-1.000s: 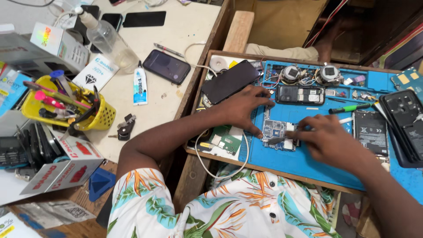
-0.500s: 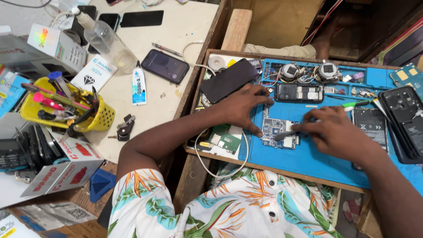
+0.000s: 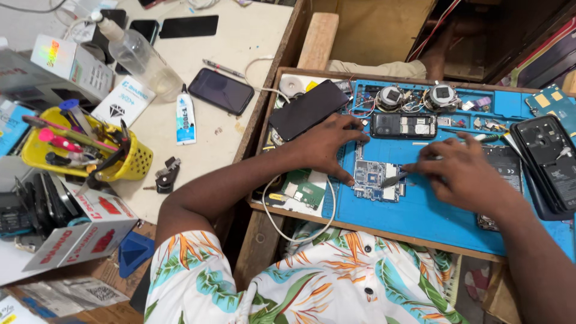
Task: The person uses a small metal tool to scrape and clean a blue circuit board on a blue mat. The person repeatedly scrapes different areas of the board while holding it steady with the other hand.
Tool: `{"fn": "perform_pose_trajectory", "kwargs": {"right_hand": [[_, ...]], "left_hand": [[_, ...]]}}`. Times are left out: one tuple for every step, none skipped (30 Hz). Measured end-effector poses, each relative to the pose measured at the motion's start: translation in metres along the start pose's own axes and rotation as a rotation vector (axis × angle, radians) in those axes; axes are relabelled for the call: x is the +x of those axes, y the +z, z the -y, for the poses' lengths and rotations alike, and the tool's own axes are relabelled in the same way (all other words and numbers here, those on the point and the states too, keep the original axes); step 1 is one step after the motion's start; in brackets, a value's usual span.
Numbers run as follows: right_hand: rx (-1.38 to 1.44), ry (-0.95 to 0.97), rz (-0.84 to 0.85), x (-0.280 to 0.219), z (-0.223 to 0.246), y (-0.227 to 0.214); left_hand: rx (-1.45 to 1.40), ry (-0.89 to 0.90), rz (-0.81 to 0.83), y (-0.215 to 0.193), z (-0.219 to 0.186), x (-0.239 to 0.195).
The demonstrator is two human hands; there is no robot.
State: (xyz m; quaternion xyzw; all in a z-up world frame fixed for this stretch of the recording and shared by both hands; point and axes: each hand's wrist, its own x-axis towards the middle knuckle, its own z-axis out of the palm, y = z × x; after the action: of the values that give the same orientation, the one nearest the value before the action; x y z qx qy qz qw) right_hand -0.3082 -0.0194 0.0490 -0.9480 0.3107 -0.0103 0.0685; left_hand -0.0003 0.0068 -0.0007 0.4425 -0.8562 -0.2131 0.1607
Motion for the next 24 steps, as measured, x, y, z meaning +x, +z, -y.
{"fn": "perform_pose_trajectory", "kwargs": {"right_hand": [[0.021, -0.039, 0.030, -0.001, 0.002, 0.001], [0.037, -0.075, 0.043, 0.002, 0.004, 0.002], [0.053, -0.111, 0.054, 0.004, 0.003, 0.001], [0.049, -0.068, 0.039, 0.004, 0.002, 0.003], [0.045, -0.025, 0.023, 0.004, -0.001, 0.003], [0.042, 0.015, 0.017, 0.001, -0.005, 0.004], [-0.001, 0.044, 0.016, -0.001, -0.007, 0.007], [-0.043, 0.069, 0.020, -0.003, -0.010, 0.008], [-0.085, 0.093, 0.022, -0.005, -0.010, 0.011], [-0.050, 0.045, 0.042, -0.005, -0.011, 0.013], [-0.015, -0.005, 0.062, -0.005, -0.013, 0.012], [0.020, -0.053, 0.076, -0.002, -0.014, 0.011], [0.012, -0.061, 0.038, 0.000, -0.016, 0.009], [0.009, -0.069, 0.010, 0.000, -0.015, 0.009], [0.005, -0.077, -0.019, 0.000, -0.015, 0.010], [-0.036, -0.003, 0.003, -0.002, -0.015, 0.010], [-0.078, 0.070, 0.023, -0.004, -0.013, 0.011], [-0.127, 0.142, 0.033, -0.004, -0.015, 0.008], [-0.111, 0.098, 0.023, -0.004, -0.014, 0.008], [-0.096, 0.051, 0.008, -0.003, -0.015, 0.007], [-0.080, 0.005, -0.008, -0.001, -0.015, 0.009], [-0.091, -0.029, 0.010, -0.001, -0.013, 0.012], [-0.102, -0.063, 0.028, -0.001, -0.015, 0.013], [-0.108, -0.095, 0.045, -0.001, -0.011, 0.018]], "left_hand": [[-0.011, 0.001, -0.006, 0.002, -0.002, -0.002], [-0.006, 0.011, -0.012, -0.002, -0.001, 0.001], [-0.001, 0.021, -0.018, -0.006, 0.000, 0.003], [-0.005, 0.012, -0.008, -0.006, 0.000, 0.003], [-0.008, 0.002, 0.003, -0.007, 0.001, 0.004], [-0.021, -0.013, 0.012, -0.005, 0.000, 0.003], [-0.013, -0.003, 0.008, -0.004, 0.001, 0.003], [-0.008, 0.004, 0.002, -0.002, 0.002, 0.001], [-0.002, 0.010, -0.004, 0.000, 0.001, -0.001], [-0.004, 0.006, 0.000, -0.001, 0.001, 0.000], [-0.006, 0.002, 0.004, -0.002, -0.001, 0.000], [-0.003, 0.000, 0.009, -0.005, -0.001, 0.002], [0.007, -0.002, 0.006, -0.008, 0.000, 0.004], [0.008, -0.009, 0.006, -0.007, -0.001, 0.004], [0.009, -0.017, 0.007, -0.007, -0.001, 0.003], [0.004, -0.005, 0.002, -0.003, -0.002, 0.001], [-0.001, 0.008, -0.003, -0.001, -0.002, 0.000], [0.003, 0.024, -0.013, -0.004, 0.000, 0.001], [-0.012, 0.009, -0.003, -0.004, -0.001, 0.002], [-0.021, -0.006, 0.007, -0.006, -0.001, 0.002], [-0.030, -0.021, 0.016, -0.008, -0.001, 0.003], [-0.016, -0.015, 0.011, -0.006, -0.002, 0.003], [-0.002, -0.010, 0.007, -0.006, 0.000, 0.004], [0.012, -0.005, 0.007, -0.005, 0.000, 0.003]]}}
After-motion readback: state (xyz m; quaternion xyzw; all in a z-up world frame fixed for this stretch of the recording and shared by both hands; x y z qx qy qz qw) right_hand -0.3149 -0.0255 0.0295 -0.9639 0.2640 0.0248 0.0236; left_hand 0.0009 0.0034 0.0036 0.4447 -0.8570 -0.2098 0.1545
